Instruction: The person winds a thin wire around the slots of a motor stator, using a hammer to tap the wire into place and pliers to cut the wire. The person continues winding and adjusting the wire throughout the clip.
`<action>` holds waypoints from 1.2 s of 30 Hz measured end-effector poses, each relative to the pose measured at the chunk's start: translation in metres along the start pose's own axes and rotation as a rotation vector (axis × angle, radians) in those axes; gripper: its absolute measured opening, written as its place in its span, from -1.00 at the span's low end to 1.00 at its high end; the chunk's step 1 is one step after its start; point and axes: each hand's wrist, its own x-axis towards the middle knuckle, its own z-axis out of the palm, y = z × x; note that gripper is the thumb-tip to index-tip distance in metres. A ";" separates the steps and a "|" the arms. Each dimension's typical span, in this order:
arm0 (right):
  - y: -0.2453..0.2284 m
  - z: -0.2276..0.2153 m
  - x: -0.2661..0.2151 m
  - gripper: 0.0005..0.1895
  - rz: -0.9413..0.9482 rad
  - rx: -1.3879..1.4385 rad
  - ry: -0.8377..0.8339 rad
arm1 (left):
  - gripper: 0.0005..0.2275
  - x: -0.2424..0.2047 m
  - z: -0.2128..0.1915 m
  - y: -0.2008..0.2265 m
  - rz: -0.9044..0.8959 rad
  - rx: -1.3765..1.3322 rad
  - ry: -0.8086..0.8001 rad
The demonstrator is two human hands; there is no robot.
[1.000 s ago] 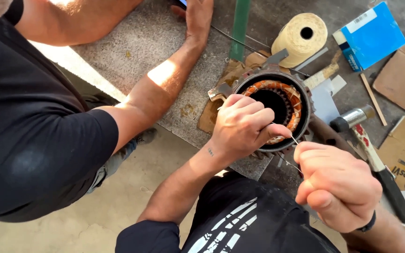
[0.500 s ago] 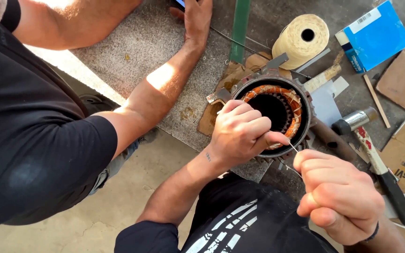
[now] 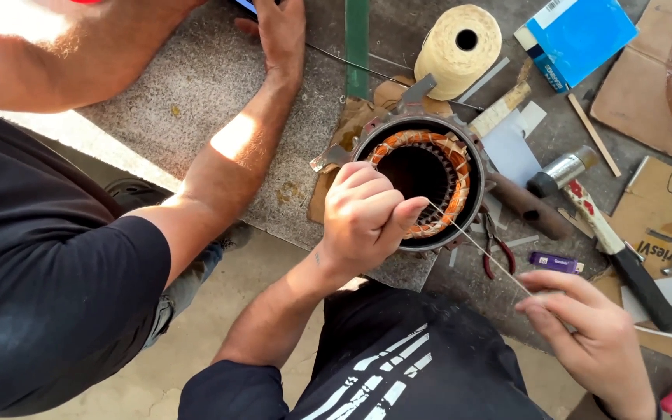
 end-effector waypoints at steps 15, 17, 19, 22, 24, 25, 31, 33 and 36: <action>0.086 0.010 -0.065 -0.80 0.036 -0.358 0.502 | -0.60 -0.001 -0.004 0.003 -0.011 -0.026 -0.008; 0.081 0.004 -0.067 -0.77 0.091 -0.172 0.507 | -0.60 -0.001 -0.005 0.003 -0.010 -0.043 -0.006; 0.071 0.001 -0.060 -0.73 0.144 0.017 0.505 | -0.59 -0.001 -0.006 0.002 -0.007 -0.060 -0.002; 0.039 0.003 -0.032 -0.70 -0.003 0.090 0.499 | -0.60 -0.001 -0.008 0.001 -0.011 -0.022 -0.074; 0.004 0.008 -0.006 -0.87 -0.104 -0.038 0.403 | -0.58 -0.001 -0.010 0.000 0.006 -0.074 -0.117; -0.009 0.008 0.006 -0.87 -0.109 -0.038 0.404 | -0.58 0.000 -0.012 0.000 0.008 -0.071 -0.114; -0.037 0.016 0.043 -0.87 -0.205 -0.292 0.137 | -0.61 -0.005 -0.019 -0.011 -0.131 -0.328 -0.108; -0.033 0.016 0.045 -0.78 -0.225 -0.247 0.159 | -0.58 -0.008 -0.021 -0.014 -0.133 -0.460 -0.088; -0.030 0.014 0.047 -0.81 -0.220 -0.269 0.252 | -0.59 -0.008 -0.027 -0.016 -0.074 -0.491 -0.085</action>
